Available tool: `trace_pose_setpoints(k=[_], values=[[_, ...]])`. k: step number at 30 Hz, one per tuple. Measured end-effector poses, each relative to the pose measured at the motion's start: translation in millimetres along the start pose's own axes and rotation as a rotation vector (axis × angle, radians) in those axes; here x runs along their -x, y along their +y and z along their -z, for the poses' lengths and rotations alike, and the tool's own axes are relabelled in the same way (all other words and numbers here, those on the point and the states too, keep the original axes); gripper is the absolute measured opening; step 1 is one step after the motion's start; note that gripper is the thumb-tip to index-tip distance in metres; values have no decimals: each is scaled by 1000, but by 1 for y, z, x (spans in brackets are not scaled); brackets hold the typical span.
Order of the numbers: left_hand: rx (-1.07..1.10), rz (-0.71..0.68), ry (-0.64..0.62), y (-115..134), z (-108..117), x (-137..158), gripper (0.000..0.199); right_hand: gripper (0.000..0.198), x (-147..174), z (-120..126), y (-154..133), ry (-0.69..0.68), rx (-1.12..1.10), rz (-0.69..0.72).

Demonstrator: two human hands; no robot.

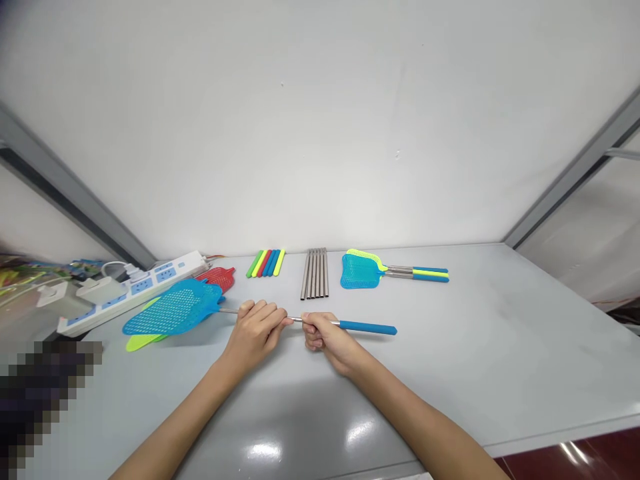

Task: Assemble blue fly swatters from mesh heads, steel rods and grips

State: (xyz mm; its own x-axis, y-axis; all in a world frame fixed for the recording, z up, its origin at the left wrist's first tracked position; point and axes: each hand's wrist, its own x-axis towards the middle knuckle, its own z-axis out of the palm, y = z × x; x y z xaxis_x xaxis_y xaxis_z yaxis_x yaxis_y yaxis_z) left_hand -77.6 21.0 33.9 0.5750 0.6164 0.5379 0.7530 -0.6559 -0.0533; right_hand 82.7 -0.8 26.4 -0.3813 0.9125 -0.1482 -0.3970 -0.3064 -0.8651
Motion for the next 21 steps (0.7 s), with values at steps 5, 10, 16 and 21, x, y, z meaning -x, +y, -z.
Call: trace_pose_setpoints(k=[5,10,16,21], values=[[2,1,-6,-1,1,-1,25,30,0,1,-1,4,-7,3],[14,11,-14,-1,1,-2,25,30,0,1,-2,-1,-7,2],[18,10,-16,-3,1,-2,25,30,1,1,-4,1,0,-1],[13,7,-6,-5,2,-2,25,30,0,1,-5,-3,5,2]])
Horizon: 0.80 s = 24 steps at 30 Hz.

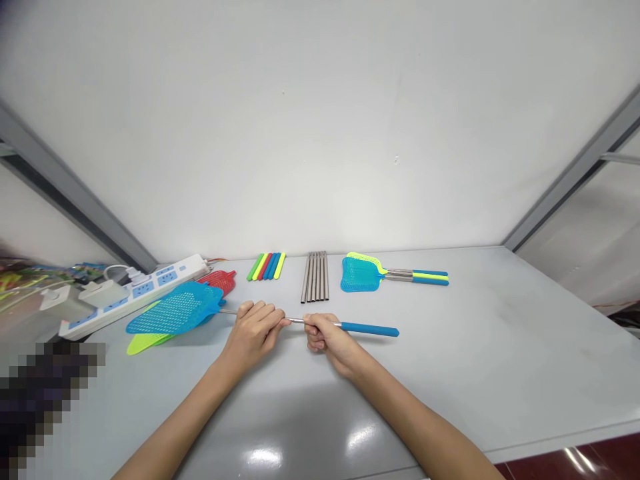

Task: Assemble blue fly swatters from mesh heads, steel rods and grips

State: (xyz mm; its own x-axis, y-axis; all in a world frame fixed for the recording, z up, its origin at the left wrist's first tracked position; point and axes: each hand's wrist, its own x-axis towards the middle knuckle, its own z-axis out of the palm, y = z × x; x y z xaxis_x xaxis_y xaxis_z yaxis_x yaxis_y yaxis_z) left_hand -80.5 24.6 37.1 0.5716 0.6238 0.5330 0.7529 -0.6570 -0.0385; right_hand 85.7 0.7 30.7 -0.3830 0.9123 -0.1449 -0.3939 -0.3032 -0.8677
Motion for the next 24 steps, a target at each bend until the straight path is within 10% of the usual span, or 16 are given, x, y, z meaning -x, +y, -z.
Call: trace_pose_setpoints(k=[24], values=[[-27,-29,25,-8,3,2,26,31,1,3,0,1,23,6]])
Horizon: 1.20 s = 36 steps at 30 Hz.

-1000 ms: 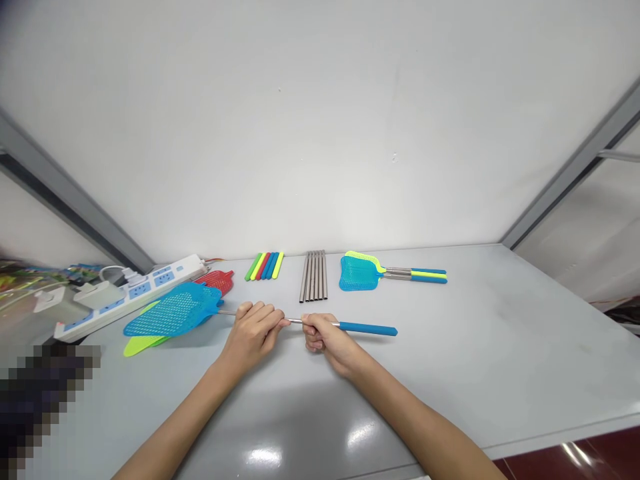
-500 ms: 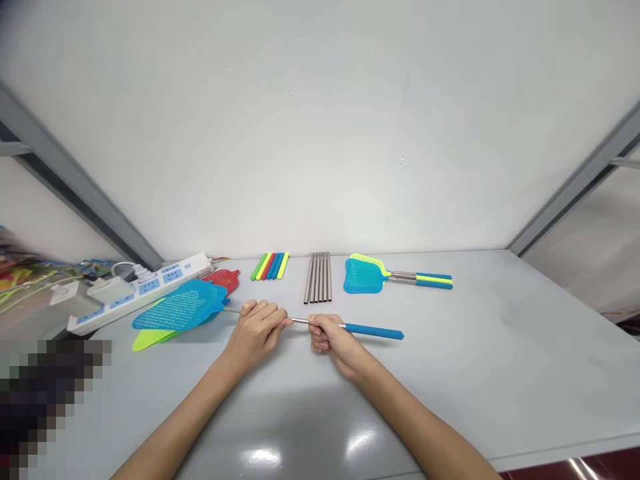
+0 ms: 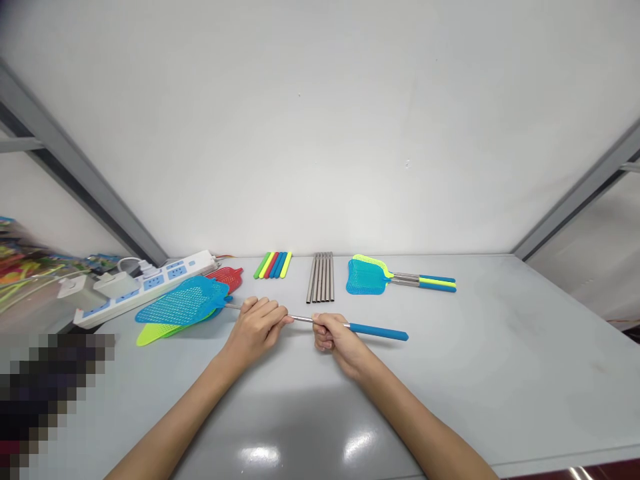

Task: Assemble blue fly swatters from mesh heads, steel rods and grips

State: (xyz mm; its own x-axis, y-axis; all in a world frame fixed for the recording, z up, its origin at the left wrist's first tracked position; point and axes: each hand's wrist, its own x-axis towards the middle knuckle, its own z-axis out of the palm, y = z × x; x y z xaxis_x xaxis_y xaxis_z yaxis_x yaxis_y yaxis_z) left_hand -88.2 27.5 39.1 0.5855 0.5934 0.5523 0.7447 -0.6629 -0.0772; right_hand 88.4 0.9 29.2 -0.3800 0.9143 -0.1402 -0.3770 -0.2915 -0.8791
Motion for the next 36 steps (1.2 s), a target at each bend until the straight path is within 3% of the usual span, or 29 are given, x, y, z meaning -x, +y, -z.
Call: trace_pose_setpoints(k=[36], values=[[-5,5,-8,-14,5,2,23,30,2,2,-4,25,18,26]])
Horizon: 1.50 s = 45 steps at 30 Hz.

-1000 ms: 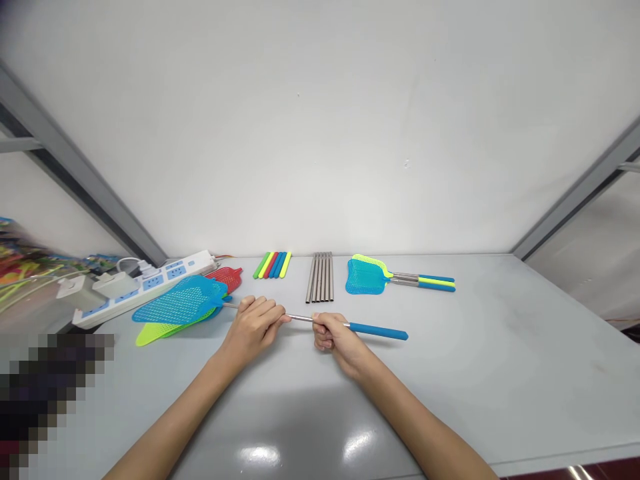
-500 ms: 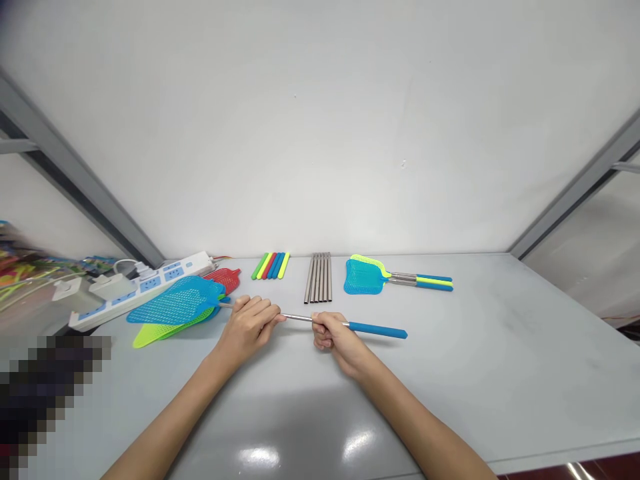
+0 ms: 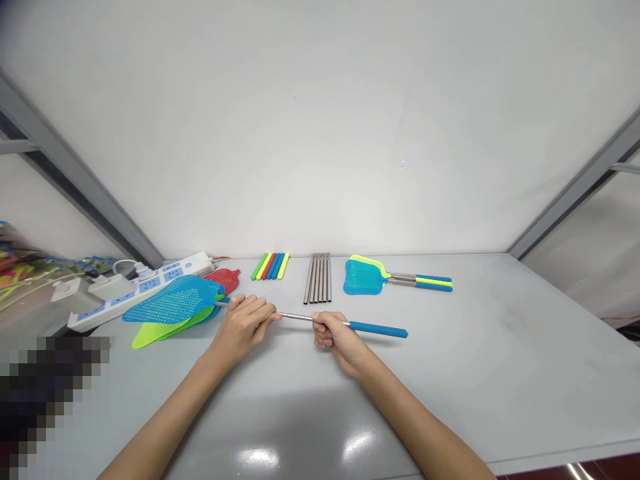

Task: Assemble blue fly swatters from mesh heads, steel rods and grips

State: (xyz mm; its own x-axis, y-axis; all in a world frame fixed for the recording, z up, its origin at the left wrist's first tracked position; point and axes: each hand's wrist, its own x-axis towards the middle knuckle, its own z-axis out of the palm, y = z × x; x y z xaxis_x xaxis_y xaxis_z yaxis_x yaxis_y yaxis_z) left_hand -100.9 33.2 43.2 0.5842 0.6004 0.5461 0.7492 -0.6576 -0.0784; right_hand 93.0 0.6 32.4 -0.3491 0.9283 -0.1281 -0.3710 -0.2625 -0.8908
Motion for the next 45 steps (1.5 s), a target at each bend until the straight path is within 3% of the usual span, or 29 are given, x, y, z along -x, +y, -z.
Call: trace_pose_setpoints(k=[45], values=[[-74,21,33,-16,11,5,22,34,0,13,-12,-9,74,44]])
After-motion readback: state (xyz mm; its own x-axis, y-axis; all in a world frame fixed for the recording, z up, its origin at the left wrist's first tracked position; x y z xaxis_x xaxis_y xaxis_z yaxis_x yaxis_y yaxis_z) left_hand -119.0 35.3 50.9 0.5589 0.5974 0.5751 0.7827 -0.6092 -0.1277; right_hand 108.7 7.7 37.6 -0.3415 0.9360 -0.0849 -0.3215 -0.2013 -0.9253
